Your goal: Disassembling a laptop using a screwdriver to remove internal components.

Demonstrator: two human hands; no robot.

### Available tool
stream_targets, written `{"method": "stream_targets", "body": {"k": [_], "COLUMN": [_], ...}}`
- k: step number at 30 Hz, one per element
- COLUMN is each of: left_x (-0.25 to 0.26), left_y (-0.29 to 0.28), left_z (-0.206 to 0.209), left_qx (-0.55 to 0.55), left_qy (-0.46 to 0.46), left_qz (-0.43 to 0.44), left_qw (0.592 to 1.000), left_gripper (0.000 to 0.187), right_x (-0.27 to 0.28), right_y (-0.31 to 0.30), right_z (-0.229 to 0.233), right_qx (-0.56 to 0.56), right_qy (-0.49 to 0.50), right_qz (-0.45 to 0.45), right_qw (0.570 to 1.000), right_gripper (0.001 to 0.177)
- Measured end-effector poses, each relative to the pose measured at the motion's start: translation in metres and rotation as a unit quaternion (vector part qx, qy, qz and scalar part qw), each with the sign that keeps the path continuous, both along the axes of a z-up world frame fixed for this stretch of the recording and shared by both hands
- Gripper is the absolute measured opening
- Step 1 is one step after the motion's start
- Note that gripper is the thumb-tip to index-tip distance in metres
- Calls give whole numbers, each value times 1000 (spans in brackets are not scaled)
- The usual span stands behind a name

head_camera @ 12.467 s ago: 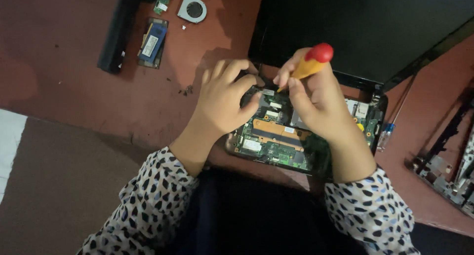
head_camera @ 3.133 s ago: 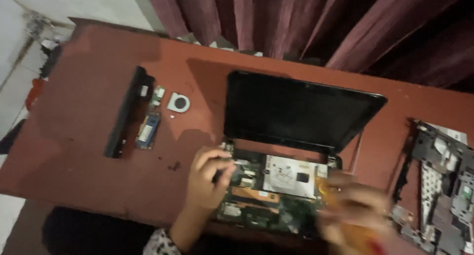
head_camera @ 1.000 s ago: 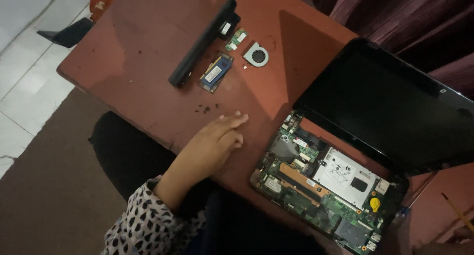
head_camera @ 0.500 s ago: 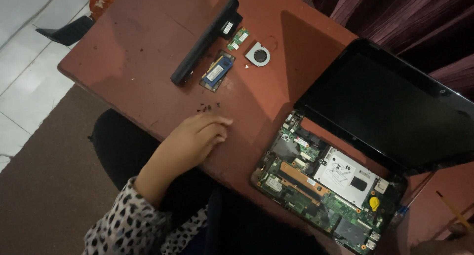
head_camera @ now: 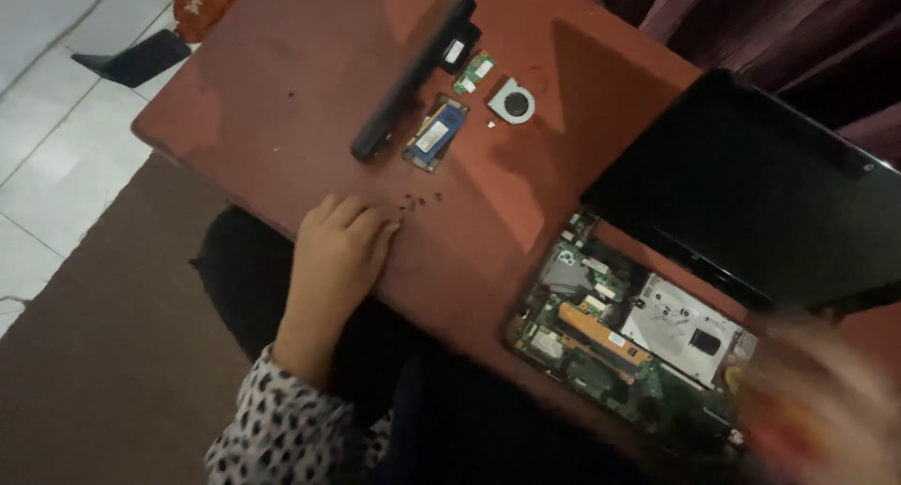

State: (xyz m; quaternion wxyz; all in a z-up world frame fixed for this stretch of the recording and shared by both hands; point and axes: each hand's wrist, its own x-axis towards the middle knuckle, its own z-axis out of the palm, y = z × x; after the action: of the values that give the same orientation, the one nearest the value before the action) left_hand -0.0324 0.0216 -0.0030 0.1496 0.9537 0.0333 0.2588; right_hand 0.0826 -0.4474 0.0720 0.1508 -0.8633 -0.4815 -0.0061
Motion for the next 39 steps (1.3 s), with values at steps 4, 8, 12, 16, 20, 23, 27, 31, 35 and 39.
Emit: {"method": "stream_targets", "body": {"k": [4, 8, 12, 16, 20, 23, 27, 31, 35, 39], "left_x": [11, 12, 15, 19, 29, 35, 36, 27, 25, 34], "left_y": [7, 8, 9, 9, 9, 10, 13, 12, 12, 10], "left_z": [-6, -1, 1, -10, -12, -16, -21, -15, -25, -23], "left_qx": [-40, -62, -72, -98, -72, -76, -72, -113, -77, -55], "left_qy": [-56, -35, -49, -47, -64, -71, -59, -57, -41, -55], "left_qz": [-32, -11, -14, -14, -25, -19, -13, -3, 19, 25], "left_qw": [997, 997, 996, 994, 995, 994, 996, 992, 996, 997], "left_gripper": [7, 8, 8, 6, 7, 5, 4, 5, 8, 11], "right_x": [22, 42, 53, 53, 52, 52, 55, 58, 60, 53], "right_y": [182, 280, 321, 328, 337, 343, 346, 338, 334, 341], "right_z": [5, -27, -59, -79, -92, -92, -87, -68, -69, -78], "right_qx": [16, 53, 42, 27, 38, 48, 55, 69, 14, 22], "right_qy": [-2, 162, 199, 198, 165, 168, 207, 194, 155, 159], "right_qz": [100, 88, 30, 8, 10, 9, -5, -34, -44, -22], "right_qw": [995, 981, 979, 980, 986, 985, 977, 978, 987, 987], "right_gripper": [52, 35, 36, 24, 9, 7, 11, 13, 21, 21]}}
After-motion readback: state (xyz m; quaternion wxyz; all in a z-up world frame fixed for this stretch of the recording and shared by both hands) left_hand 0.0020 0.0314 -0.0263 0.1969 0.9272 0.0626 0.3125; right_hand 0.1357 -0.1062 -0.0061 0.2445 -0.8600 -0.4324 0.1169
